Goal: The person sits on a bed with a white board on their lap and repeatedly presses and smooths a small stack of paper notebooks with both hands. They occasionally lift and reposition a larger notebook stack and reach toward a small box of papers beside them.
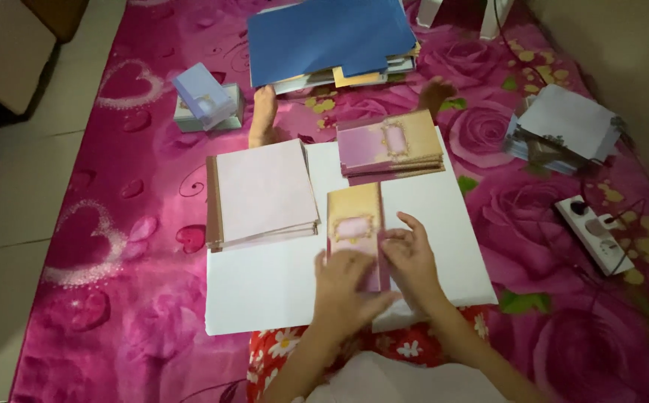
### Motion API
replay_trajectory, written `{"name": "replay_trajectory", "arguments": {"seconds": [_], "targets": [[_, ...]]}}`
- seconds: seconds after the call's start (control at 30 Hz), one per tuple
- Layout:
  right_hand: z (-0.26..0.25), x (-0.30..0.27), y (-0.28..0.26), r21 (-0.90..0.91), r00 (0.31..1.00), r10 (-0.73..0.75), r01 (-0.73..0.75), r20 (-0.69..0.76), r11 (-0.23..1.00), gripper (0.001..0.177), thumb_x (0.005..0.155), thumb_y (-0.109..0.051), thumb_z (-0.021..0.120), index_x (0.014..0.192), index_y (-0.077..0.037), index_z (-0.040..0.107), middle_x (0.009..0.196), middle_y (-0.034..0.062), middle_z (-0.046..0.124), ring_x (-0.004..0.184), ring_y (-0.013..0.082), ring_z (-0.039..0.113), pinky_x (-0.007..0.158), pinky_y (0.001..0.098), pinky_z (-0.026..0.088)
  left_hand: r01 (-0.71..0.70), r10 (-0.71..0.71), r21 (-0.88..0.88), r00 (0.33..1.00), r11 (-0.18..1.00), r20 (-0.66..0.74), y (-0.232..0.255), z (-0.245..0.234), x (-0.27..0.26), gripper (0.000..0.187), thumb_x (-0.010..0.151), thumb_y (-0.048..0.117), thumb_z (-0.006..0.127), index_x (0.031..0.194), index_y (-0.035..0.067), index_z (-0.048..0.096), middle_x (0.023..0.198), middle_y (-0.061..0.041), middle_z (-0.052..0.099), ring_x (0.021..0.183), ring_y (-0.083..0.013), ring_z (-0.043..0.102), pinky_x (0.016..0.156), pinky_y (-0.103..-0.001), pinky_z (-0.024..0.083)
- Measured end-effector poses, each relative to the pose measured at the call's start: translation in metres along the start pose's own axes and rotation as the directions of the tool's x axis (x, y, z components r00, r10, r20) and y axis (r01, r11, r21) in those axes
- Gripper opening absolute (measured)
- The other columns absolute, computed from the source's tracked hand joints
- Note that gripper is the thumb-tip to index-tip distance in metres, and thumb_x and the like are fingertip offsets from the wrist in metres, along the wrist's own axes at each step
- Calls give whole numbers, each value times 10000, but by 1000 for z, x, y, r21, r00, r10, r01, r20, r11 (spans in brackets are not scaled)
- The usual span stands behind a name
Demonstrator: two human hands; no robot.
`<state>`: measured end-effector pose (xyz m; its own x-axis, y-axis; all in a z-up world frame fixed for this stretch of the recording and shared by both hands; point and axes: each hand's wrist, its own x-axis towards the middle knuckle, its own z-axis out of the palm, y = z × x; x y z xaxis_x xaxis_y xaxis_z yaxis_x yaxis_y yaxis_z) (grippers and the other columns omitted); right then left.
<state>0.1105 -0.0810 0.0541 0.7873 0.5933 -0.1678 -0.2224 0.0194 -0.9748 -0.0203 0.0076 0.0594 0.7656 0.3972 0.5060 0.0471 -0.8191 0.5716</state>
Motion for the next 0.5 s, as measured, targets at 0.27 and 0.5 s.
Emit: {"name": "replay_trajectory", "arguments": {"seconds": [0.27,0.5], "targets": [[-19,-23,19,-770,841,-385,519,380,373,507,940,-262,652,1399,-65,564,1405,200,550,1390,400,451,1113,607,310,263,-400,399,861,878,312,-26,16,5,653,1004,420,476,1543,59,399,1573,-250,384,1483,-474,278,1122,-691,220],[-16,-28,23,-867,881,-143,470,451,164,488,1035,-169,457,1503,-30,458,1582,214,422,1501,342,347,1151,665,184,152,-246,456,957,877,154,-44,47,-6,702,946,519,565,1437,22,492,1244,-172,488,1261,-378,417,998,-516,288]]}}
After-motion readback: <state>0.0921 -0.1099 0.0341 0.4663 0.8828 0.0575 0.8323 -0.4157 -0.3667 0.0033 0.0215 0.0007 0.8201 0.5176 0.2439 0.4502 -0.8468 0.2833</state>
